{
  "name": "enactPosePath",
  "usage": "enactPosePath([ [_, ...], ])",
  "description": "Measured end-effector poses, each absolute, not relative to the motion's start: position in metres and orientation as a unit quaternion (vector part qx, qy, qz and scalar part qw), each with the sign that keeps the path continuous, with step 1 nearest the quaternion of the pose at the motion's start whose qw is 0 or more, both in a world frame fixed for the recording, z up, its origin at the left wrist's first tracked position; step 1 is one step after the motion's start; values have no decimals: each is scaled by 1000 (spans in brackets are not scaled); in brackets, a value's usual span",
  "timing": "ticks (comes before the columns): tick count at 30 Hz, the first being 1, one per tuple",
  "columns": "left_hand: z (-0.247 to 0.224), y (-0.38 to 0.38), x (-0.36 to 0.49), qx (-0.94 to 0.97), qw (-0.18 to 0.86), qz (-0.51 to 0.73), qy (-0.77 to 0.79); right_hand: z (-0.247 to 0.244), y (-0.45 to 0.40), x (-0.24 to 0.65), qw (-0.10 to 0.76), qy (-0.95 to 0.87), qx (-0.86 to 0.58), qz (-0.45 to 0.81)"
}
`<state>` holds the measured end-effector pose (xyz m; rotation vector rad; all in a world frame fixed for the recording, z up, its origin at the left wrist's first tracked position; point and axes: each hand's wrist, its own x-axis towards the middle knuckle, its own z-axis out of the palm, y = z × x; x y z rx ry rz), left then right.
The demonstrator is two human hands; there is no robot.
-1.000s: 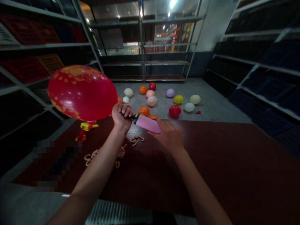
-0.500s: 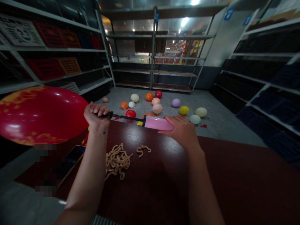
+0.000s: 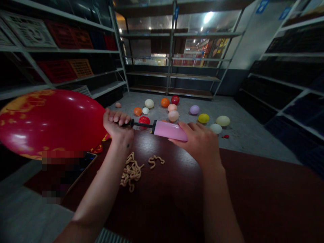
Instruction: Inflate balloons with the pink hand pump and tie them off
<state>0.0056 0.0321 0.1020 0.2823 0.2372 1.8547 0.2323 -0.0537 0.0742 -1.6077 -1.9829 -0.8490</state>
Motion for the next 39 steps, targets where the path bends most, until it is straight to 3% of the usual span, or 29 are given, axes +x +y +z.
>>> enactPosePath([
  [7, 89, 22, 34, 172, 618, 762, 86, 72, -51, 206, 209, -716, -584, -321],
  [22, 69, 71, 2, 90, 674, 721, 133, 49, -35, 200, 181, -736, -597, -263],
  [39, 110, 42, -37, 171, 580, 795, 56, 66, -47, 252, 258, -742, -577, -226],
])
